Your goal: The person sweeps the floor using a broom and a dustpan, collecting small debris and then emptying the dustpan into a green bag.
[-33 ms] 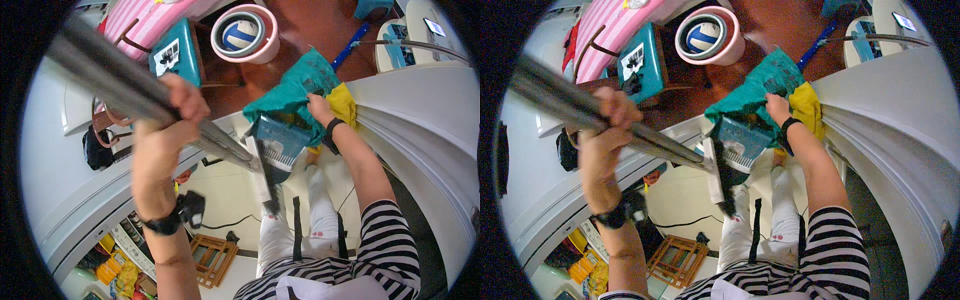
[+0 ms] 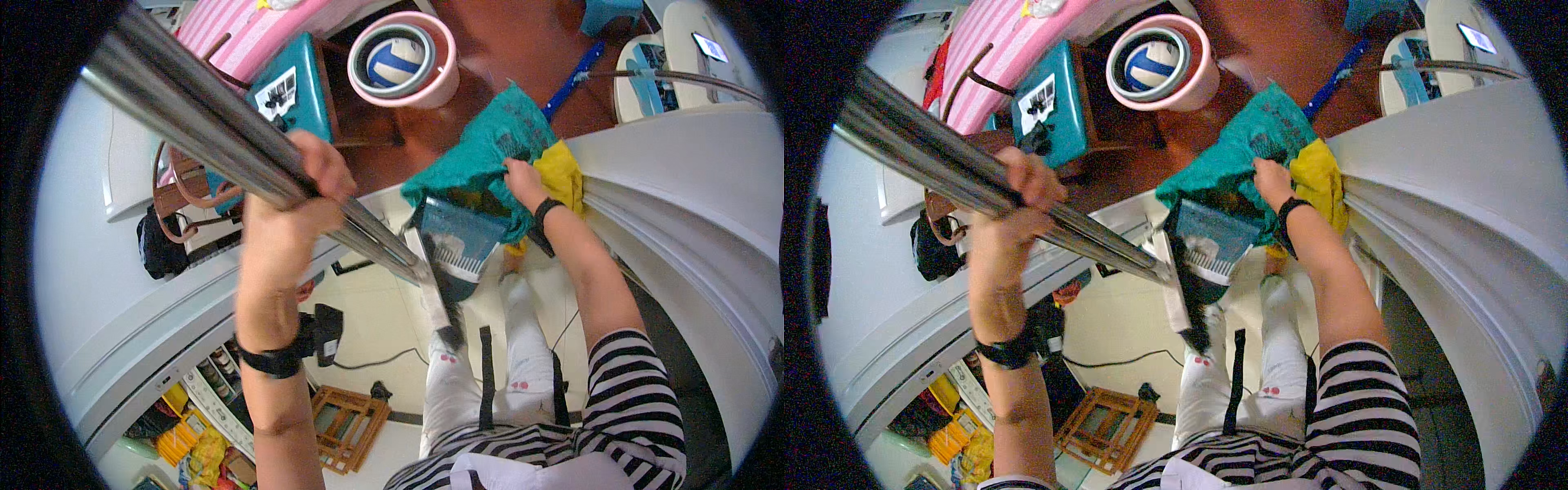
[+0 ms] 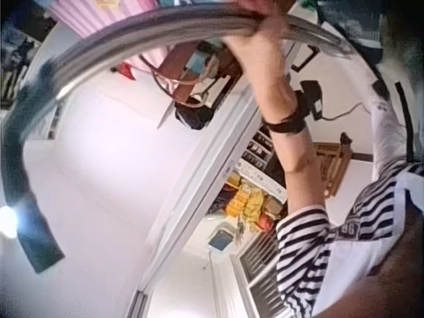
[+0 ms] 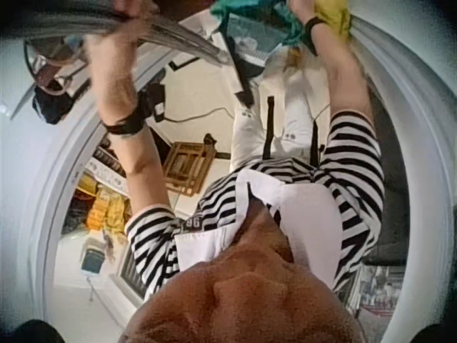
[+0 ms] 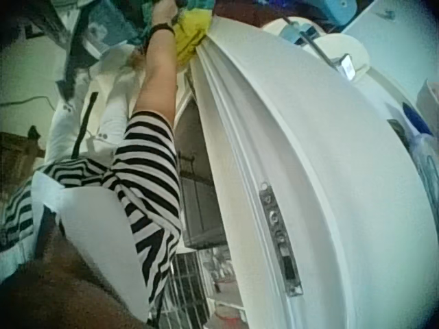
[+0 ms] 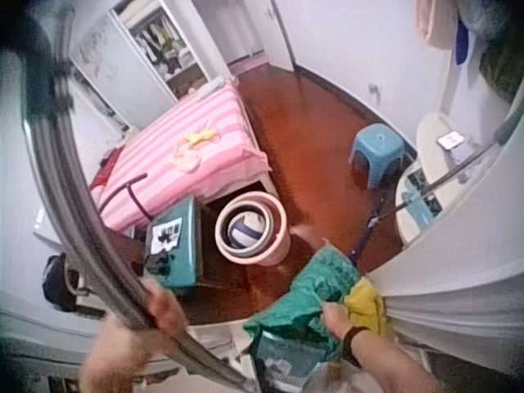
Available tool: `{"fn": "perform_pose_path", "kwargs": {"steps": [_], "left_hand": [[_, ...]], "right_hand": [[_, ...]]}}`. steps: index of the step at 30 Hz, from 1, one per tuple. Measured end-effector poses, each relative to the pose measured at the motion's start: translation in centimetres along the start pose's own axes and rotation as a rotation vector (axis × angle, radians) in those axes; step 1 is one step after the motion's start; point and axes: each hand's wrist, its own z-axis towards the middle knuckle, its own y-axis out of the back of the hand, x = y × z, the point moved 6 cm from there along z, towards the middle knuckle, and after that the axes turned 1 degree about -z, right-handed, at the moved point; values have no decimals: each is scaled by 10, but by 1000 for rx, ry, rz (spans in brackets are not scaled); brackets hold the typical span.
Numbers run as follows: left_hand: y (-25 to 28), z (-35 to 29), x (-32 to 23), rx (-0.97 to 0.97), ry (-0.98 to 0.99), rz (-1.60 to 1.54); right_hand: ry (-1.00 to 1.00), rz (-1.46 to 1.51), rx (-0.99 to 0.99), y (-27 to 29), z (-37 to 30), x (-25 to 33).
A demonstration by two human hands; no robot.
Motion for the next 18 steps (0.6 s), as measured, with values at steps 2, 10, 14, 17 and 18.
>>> {"fn": "perform_pose_path", "kwargs": {"steps": [2, 10, 14, 17, 18], "left_hand": [[-8, -3, 7, 32, 56, -93], [-5, -30, -4, 178, -84, -72], [9, -31, 17, 31, 50, -116], [-9, -36, -11, 299, -172, -103], [-11, -34, -8, 311, -175, -134]], "right_hand": [[-8, -41, 13, -2, -3, 0], [-87, -54, 189, -7, -7, 9], [-32, -105, 99, -6, -7, 1], [1, -129, 82, -4, 4, -4], [-2, -138, 83, 1, 8, -12]]}}
